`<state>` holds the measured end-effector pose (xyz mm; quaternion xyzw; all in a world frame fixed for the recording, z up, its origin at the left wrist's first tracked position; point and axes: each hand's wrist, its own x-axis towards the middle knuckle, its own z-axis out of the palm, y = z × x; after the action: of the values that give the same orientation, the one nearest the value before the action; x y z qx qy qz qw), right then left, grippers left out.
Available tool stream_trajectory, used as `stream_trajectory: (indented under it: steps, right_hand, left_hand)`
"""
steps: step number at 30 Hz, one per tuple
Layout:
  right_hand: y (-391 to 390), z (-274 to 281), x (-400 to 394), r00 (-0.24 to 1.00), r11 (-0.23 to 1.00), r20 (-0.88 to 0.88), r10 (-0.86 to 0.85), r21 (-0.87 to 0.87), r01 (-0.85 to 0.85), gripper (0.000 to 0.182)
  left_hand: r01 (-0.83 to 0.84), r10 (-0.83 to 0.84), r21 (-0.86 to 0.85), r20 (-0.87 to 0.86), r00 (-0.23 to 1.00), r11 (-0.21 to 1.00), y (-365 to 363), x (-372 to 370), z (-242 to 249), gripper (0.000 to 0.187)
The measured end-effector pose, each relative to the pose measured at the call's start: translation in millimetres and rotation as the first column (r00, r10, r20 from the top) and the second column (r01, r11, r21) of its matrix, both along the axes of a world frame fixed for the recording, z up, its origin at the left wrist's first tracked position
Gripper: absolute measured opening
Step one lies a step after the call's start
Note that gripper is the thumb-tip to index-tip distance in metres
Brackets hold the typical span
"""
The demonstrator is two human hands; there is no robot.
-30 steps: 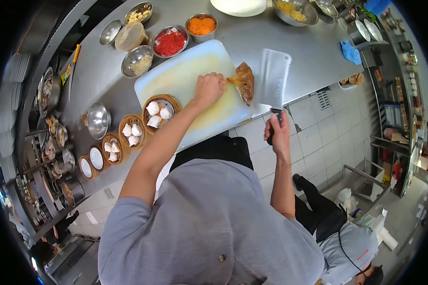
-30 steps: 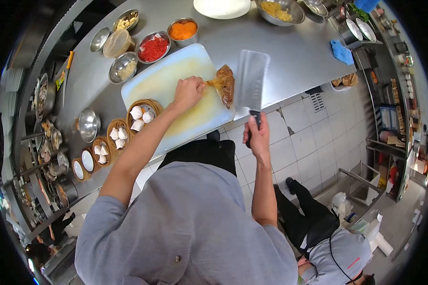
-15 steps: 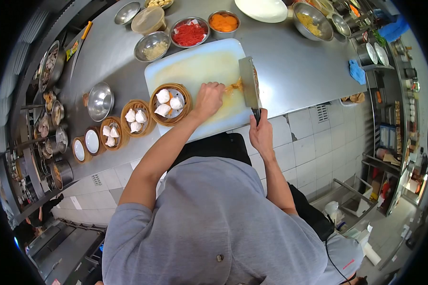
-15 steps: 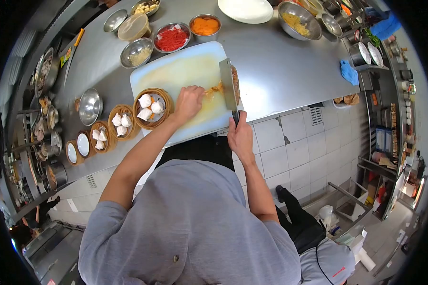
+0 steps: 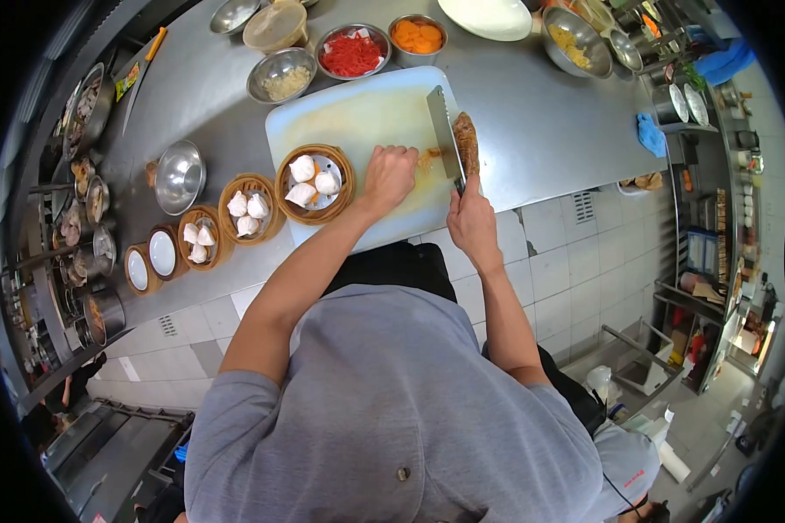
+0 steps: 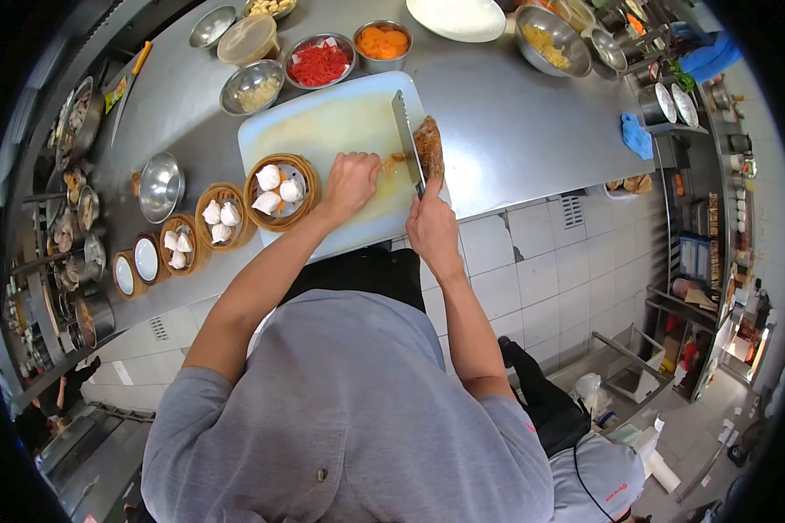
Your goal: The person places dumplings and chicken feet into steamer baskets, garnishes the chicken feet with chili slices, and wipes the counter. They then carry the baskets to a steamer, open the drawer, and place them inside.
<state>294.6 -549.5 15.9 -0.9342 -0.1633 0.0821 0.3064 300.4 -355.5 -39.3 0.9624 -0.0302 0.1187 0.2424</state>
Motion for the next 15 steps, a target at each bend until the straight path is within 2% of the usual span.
stream_trajectory:
  steps: [6,11,15]
  right_hand:
    - [-1.7,7.8,0.7,0.999,0.999,-0.049,-0.021,-0.048,0.019,0.024]
    - [-4.4,9.0,4.7,0.995,1.0,-0.092,-0.027,-0.017,0.026,0.026]
    - [-3.5,14.9,9.5,0.994,0.999,-0.101,-0.032,0.003,0.032,0.025]
  left_hand:
    - [0.008,-0.009,0.057,0.013,1.0,0.998,0.3,-2.4,-0.2,0.008]
    - [0.018,-0.022,0.086,0.036,0.999,0.996,-1.5,-2.8,0.8,0.009]
    - [0.046,-0.044,0.143,-0.017,0.999,0.989,-1.0,-8.5,4.6,0.009]
